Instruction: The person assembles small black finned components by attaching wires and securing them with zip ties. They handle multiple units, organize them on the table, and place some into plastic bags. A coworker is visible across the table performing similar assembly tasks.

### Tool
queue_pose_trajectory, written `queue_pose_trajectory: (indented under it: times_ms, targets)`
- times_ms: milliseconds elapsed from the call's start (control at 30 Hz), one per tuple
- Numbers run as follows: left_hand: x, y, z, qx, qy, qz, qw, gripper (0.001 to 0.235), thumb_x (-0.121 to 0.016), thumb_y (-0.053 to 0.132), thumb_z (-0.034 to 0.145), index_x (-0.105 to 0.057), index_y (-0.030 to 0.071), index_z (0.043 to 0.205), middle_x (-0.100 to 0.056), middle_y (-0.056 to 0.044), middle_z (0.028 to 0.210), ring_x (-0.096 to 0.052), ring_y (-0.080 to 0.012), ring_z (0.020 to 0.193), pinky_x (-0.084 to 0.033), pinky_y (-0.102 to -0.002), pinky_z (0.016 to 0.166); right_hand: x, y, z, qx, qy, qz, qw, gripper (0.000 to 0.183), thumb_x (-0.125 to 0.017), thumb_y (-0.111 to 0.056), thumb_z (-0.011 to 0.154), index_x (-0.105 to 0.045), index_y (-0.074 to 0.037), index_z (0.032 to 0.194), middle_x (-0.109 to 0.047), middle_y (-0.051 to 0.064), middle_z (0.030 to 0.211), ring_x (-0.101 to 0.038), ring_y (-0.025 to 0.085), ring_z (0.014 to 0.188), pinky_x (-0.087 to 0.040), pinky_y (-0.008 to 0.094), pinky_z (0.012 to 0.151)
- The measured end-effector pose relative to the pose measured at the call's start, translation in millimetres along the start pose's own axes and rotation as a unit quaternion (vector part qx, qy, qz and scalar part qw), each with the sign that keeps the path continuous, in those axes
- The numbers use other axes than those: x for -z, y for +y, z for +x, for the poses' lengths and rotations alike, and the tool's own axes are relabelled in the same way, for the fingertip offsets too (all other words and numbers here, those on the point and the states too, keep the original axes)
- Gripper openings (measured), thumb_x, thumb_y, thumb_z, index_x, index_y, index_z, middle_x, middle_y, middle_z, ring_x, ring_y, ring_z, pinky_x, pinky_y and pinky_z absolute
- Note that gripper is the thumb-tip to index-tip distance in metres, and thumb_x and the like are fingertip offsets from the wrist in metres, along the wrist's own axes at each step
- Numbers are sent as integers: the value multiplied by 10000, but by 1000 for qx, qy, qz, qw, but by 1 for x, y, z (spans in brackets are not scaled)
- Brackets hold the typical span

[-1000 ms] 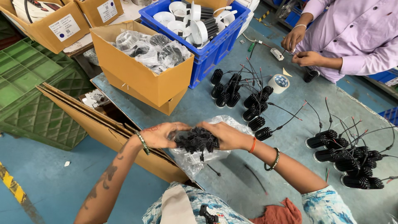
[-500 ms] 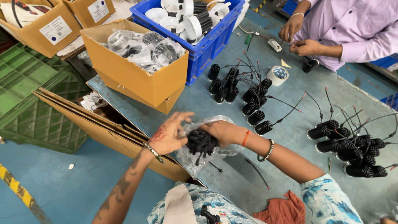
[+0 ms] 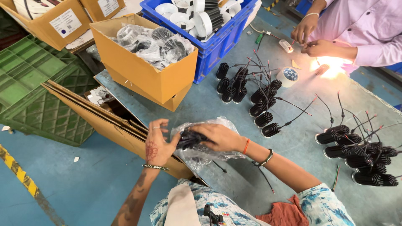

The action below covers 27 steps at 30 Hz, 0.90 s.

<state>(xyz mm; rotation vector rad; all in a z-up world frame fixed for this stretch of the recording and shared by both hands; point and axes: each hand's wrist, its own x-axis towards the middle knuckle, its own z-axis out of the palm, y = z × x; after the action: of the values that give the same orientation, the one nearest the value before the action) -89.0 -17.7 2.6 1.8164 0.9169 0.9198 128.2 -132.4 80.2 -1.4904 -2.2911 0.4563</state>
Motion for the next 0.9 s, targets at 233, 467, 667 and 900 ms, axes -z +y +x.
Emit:
queue_pose_trajectory:
  times_ms: [233, 467, 667, 900]
  targets:
    - [6, -14, -11, 0, -67, 97, 993, 123, -632, 191, 961, -613, 69, 960, -684, -119, 671, -672, -303, 646, -515, -437, 621, -7, 10, 13, -51, -27, 2, 998, 561, -705, -146, 909, -448, -45, 1398, -629, 213, 1300, -622, 418, 1153, -496, 487, 969]
    - [29, 46, -10, 20, -111, -105, 988, 116, -592, 120, 968, -618, 45, 883, -665, -78, 596, -618, -177, 495, -495, -329, 506, 17, -7, 4, -46, -74, 19, 996, 611, -696, -119, 882, -417, -51, 1421, -638, 215, 1291, -645, 416, 1103, -510, 492, 909]
    - [17, 84, 0, -108, -200, -76, 971, 87, -581, 117, 959, -634, 57, 924, -650, -14, 611, -632, -73, 532, -478, -260, 503, 8, -5, 3, -153, -133, -59, 977, 564, -658, -104, 862, -480, -81, 1397, -702, 177, 1097, -688, 378, 996, -541, 471, 841]
    - [3, 64, 20, -50, -228, -194, 953, 86, -597, 104, 994, -666, 59, 968, -606, -1, 637, -556, -48, 571, -424, -239, 505, -43, 3, 27, -197, -86, -121, 969, 601, -691, -118, 826, -487, -35, 1385, -685, 211, 1107, -676, 399, 999, -535, 483, 837]
